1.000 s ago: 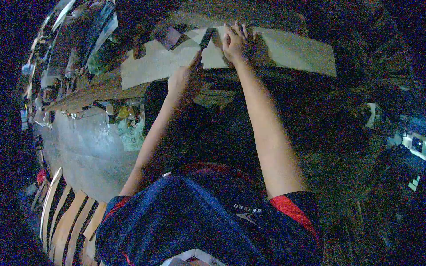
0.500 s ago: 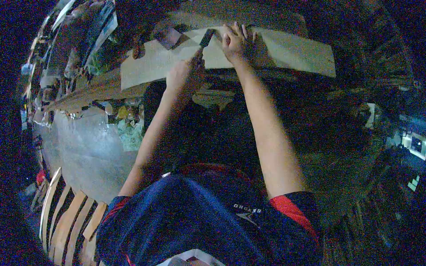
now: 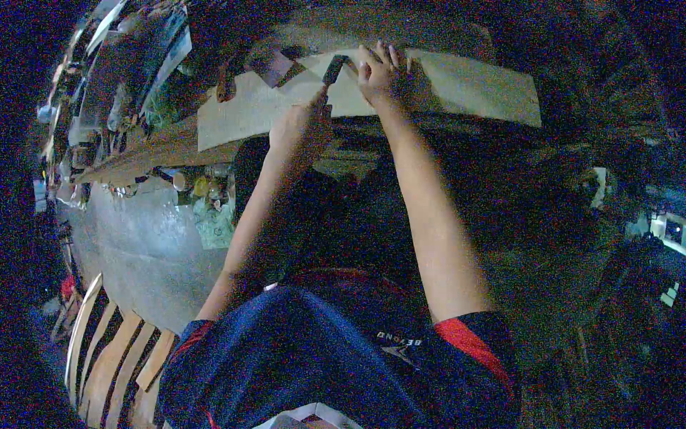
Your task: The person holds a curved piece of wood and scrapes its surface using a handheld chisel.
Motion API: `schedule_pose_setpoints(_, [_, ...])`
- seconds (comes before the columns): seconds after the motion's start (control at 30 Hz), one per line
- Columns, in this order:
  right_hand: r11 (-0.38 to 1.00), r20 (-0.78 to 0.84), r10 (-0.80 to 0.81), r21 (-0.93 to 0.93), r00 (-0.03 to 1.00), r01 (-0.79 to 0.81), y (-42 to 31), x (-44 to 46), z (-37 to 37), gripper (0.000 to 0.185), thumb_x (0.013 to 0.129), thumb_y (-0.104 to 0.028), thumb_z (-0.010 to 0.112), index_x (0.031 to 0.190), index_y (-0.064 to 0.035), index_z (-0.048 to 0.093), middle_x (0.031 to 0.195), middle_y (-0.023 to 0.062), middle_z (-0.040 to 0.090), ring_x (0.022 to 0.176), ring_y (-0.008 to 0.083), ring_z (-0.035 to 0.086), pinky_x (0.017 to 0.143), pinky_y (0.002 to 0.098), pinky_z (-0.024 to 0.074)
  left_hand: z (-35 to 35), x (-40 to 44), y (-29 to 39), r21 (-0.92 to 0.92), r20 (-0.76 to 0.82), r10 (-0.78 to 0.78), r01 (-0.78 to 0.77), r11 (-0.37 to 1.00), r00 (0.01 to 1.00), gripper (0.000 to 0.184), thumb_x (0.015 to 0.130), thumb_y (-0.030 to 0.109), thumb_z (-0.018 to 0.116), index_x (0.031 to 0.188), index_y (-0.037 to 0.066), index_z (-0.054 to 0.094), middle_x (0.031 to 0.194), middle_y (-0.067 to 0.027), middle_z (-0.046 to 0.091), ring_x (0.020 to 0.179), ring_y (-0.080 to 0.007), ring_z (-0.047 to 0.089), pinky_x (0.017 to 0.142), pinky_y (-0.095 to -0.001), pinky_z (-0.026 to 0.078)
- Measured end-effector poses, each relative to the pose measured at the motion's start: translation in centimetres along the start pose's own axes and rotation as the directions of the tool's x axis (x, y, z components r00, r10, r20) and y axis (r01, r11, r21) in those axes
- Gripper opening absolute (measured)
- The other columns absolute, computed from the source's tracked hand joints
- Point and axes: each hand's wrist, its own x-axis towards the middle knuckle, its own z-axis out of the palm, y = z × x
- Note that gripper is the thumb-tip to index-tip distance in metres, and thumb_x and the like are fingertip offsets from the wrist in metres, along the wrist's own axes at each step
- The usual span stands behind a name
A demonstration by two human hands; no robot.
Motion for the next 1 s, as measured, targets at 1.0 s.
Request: schedule_pose_setpoints(1.0, [0.999, -0.045, -0.040, 0.017, 0.998, 0.040, -0.6, 0.0, -1.5, 0.033, 0.078, -0.029, 0.043, 0.111, -0.0296, 0.049, 0.122, 0.0036, 0.042, 0.114, 0.0260, 0.035, 0.096, 0.0499, 0.0133, 1.1, -1.1, 0.9, 0.054, 0.002, 0.025, -0.026, 0.998, 1.000, 0.049, 0.077, 0.019, 0.046, 0.122, 0.007, 0.031, 0.062, -0.0153, 0.057, 0.054, -0.0289, 0.057, 0.045, -0.0383, 0.046])
